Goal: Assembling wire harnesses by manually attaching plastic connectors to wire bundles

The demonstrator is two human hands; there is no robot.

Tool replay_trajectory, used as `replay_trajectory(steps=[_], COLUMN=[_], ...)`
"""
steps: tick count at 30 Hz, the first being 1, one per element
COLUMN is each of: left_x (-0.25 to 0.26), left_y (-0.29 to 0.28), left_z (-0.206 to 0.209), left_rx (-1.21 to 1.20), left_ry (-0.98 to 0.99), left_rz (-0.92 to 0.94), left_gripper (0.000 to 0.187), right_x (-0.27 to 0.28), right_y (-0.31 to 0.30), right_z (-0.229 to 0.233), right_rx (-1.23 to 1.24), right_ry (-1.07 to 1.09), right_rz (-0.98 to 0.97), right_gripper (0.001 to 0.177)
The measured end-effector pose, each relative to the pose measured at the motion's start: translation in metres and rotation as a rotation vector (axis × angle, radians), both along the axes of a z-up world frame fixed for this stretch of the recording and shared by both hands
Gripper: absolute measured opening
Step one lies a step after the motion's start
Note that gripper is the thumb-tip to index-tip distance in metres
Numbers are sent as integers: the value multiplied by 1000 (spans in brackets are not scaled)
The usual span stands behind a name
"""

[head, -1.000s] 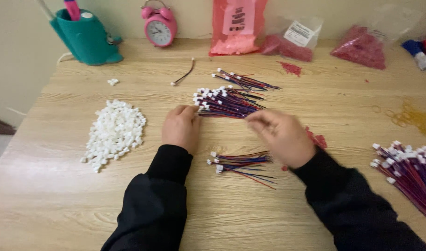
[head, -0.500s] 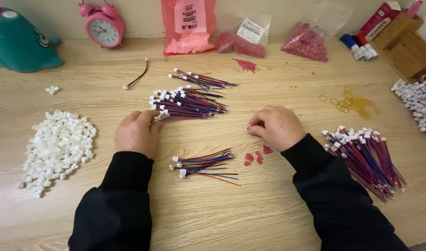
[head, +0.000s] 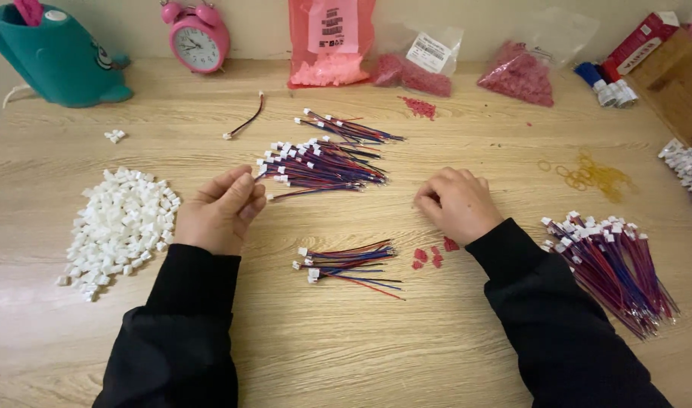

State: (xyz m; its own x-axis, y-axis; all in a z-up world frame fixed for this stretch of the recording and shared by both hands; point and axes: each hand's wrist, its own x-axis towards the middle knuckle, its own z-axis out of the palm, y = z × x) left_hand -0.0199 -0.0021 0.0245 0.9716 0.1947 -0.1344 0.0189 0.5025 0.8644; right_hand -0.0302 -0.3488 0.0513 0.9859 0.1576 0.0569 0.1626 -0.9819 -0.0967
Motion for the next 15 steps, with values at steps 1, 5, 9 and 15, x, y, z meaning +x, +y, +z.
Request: replay_trajectory(steps=[1,5,9,15], left_x=[-2,-5,-2,-2], left_y=[-1,-10,-19,-41], left_z=[1,2,-6,-32], left_rx=[0,87,146,96], left_ry=[0,-19,-28,-51], left_rz=[3,-12,-67,-165], left_gripper=[23,31,33,25], right_x=[0,12,2,-6], right_y=[0,-9,1,39], right_z=[-1,-15,-1,16], right_rx=[0,100,597,1162], right_ry=[0,-85,-104,1], right_rz=[3,49,-57,28], right_gripper=[17,15,13,11])
